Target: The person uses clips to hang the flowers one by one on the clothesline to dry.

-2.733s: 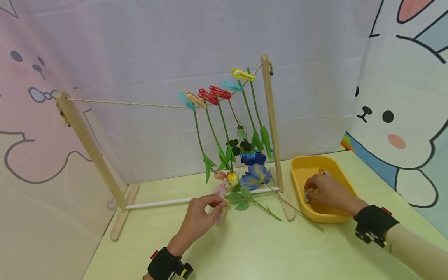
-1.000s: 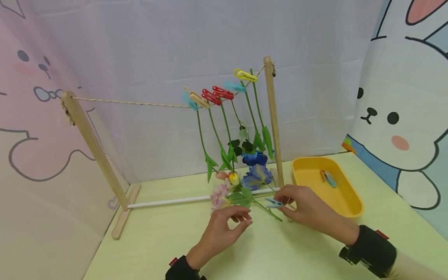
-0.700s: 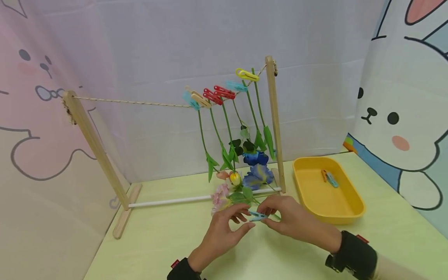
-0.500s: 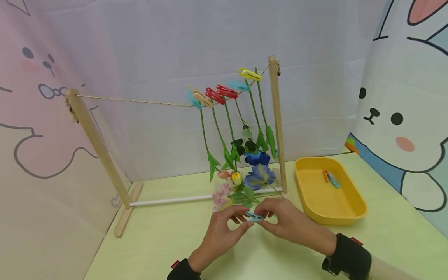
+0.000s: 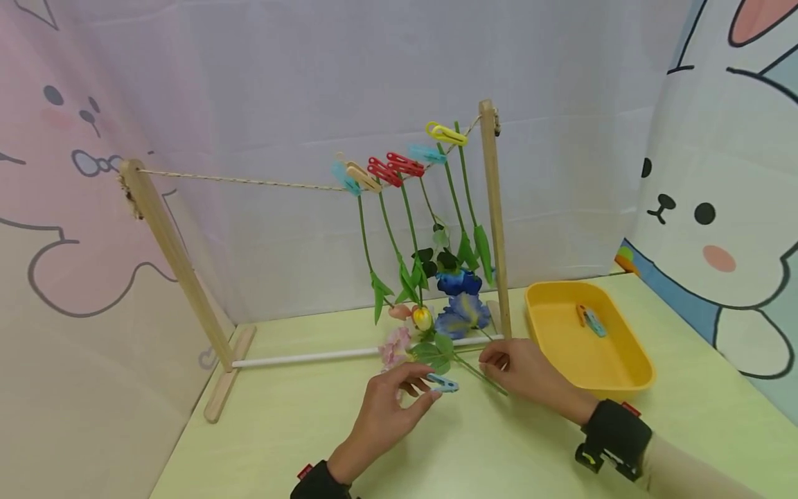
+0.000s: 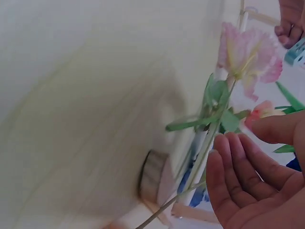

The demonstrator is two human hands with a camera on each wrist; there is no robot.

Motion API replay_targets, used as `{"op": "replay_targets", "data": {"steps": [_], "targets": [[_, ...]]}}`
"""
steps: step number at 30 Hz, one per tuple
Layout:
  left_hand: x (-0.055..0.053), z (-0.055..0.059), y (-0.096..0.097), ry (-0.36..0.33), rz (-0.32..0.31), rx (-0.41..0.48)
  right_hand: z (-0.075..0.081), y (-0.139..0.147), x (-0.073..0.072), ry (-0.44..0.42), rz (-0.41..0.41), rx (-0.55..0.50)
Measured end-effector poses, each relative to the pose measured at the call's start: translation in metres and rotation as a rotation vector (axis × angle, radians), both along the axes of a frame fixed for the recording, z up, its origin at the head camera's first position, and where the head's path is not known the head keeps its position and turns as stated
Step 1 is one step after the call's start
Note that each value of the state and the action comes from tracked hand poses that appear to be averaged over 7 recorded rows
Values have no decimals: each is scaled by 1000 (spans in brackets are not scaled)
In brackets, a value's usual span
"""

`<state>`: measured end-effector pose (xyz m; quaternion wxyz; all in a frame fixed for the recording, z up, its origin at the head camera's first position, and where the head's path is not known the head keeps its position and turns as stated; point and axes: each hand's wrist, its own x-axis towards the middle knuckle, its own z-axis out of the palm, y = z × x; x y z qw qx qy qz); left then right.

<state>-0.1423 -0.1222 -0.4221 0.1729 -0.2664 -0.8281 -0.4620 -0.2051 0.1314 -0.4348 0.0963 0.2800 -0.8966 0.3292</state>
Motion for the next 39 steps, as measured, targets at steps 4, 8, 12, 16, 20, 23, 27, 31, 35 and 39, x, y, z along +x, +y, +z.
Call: {"op": "replay_targets", "data": {"steps": [4,8,12,16,20,23,27,31,35,39], "targets": [[-6,-11,-6,-26,-10,-28,-5,3,-7,-9,-5,30],[-10,-18,-9,-33,-37,-27,-7,0,-11,11,-34,50],[-11,-20,-10,-26,-42,-22,-8,-7,-18,45,-90,42],[-11,-22,-10,-29,-46,-29,-10,-15,-24,51,-120,24],[-10,-22,-10,-38,-42,-34,-12,-21,-30,32,-134,42],[-10,-21,-11,-40,-35,-35,-13,-23,-34,16,-131,84],[-12,-22,-11,-42,-42,-29,-13,-22,-35,14,-86,128],[-11,-23,-11,-49,-51,-22,-13,-23,-32,35,-66,146],[-9,-22,-13,-64,-48,-15,-10,-26,-28,73,-74,204],[-6,-22,-13,-71,-46,-10,-11,-29,-23,77,-89,292]]}}
